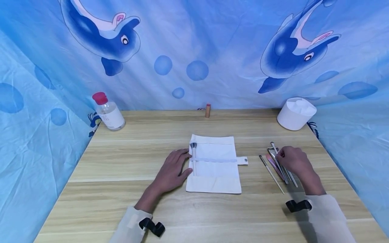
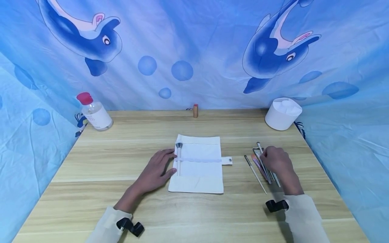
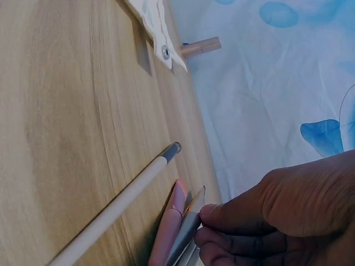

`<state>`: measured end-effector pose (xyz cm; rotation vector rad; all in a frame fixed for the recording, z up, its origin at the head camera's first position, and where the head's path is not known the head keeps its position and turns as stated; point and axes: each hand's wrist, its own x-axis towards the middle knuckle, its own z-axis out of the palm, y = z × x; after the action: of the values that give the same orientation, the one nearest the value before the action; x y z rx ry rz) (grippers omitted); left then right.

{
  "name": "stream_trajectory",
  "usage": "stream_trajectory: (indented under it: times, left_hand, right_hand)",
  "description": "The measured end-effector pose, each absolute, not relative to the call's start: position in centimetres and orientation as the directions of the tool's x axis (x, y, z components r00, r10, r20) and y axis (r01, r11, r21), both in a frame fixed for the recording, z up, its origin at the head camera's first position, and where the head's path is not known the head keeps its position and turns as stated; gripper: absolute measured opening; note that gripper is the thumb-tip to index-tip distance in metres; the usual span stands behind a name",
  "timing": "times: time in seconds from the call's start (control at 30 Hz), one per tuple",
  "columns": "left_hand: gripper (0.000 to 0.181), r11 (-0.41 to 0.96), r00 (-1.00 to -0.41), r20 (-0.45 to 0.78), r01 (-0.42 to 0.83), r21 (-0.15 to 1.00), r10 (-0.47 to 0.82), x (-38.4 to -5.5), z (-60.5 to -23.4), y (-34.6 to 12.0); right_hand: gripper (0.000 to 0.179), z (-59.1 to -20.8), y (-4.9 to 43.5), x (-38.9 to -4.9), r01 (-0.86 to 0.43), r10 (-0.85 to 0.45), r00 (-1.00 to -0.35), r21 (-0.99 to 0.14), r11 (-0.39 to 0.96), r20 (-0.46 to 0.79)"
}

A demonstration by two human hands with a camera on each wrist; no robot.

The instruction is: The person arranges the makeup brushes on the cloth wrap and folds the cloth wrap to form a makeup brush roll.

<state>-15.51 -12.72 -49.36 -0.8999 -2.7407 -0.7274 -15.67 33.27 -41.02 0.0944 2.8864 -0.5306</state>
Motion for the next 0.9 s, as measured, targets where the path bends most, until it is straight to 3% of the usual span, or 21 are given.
stream_trajectory:
  times: [0.43, 0.9]
  left_hand:
    - [0.048, 0.699, -0.803, 0.302, 0.596, 0.395, 0.514, -15.42, -49.27, -12.72]
    - [0.049, 0.699, -0.804, 0.304, 0.594, 0.398, 0.510, -15.45, -49.32, -12.77]
  right_hand:
    - [0.025, -41.28, 32.73, -15.94, 0.144, 0.048, -0.965, -0.369, 0.918, -0.258]
    - [0.023, -41.89, 32.44, -16.42, 0.069, -0.013, -0.973, -0.347, 0.935, -0.229]
